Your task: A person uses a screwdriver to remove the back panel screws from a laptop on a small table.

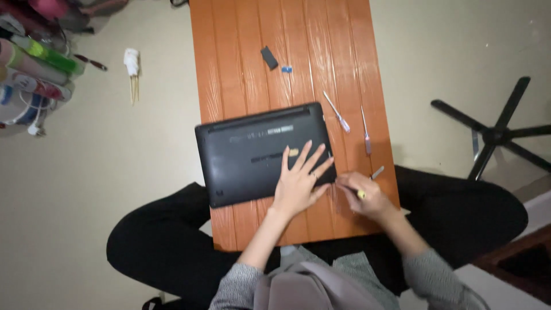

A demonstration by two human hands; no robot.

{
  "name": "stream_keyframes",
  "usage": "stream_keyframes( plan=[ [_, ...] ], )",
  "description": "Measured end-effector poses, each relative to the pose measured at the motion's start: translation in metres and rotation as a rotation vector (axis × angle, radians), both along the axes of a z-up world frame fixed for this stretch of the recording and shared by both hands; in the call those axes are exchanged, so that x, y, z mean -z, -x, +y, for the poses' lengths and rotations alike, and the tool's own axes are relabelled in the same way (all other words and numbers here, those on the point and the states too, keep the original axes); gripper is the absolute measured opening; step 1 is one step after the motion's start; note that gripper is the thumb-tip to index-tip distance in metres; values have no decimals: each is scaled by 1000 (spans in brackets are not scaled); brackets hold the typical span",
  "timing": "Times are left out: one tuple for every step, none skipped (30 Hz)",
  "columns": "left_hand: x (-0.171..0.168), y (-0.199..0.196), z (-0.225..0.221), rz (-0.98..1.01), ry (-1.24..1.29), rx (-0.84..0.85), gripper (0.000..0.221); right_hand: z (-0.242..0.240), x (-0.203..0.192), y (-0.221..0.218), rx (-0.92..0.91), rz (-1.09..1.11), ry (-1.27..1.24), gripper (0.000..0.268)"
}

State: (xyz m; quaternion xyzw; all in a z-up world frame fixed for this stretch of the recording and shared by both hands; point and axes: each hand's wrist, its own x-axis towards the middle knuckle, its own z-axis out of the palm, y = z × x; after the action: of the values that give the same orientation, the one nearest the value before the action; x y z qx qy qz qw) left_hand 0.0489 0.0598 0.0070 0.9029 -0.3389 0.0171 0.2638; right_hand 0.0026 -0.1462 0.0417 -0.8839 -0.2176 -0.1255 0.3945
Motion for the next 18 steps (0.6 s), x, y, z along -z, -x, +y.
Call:
stream_keyframes(
  plan=[
    [0, -3, 0, -3, 0, 2, 71, -4, -1, -7, -75, 26, -10, 5],
    [3, -5, 1, 5, 2, 2, 71, -5, -6, -10, -75, 35, -8, 5],
    [5, -5, 1, -2, 3, 3, 71, -7, -10, -14, -134, 44, 50, 3],
    [7, -6, 1, -9, 5, 3, 72, -9, -15, -18, -194, 52, 107, 4],
    [7, -4, 0, -11, 5, 4, 72, -11, -13, -16, -193, 51, 107, 4],
    [6, -2, 0, -5, 1, -3, 73, -14, -12, -15, -168, 162, 85, 2],
    [5, -3, -1, -6, -3, -13, 73, -16, -12, -18, -145, 266, 63, 4],
    [3, -5, -1, -13, -3, -15, 73, -15, -7, -17, -147, 258, 64, 4],
    [2, -4, -2, -18, -5, -23, 72, -15, -1, -12, -55, 340, 52, 7],
    [2, -2, -3, -22, -8, -31, 71, -15, 4, -8, 38, 421, 40, 11],
    [1, -4, -3, -28, -3, -32, 71, -15, 10, -5, 38, 415, 45, 11],
    [2, -5, -3, -20, 6, -35, 71, -15, 16, -3, 82, 381, 77, 11],
    [2, 0, -3, 2, 13, -36, 70, -14, 22, 6, 126, 360, 108, 11],
    [1, 2, -3, 9, 16, -37, 70, -15, 25, 10, 126, 367, 112, 11],
    [1, 0, -3, 16, 5, -34, 70, -14, 30, 12, 197, 351, 121, 11],
    [1, -1, -3, 23, -6, -31, 69, -13, 35, 13, 267, 334, 130, 10],
    [0, -2, -3, 19, -6, -30, 69, -9, 35, 13, 268, 331, 129, 10],
    [-2, -4, -3, 21, -11, -30, 68, -6, 35, 12, 320, 375, 99, 8]
  ],
)
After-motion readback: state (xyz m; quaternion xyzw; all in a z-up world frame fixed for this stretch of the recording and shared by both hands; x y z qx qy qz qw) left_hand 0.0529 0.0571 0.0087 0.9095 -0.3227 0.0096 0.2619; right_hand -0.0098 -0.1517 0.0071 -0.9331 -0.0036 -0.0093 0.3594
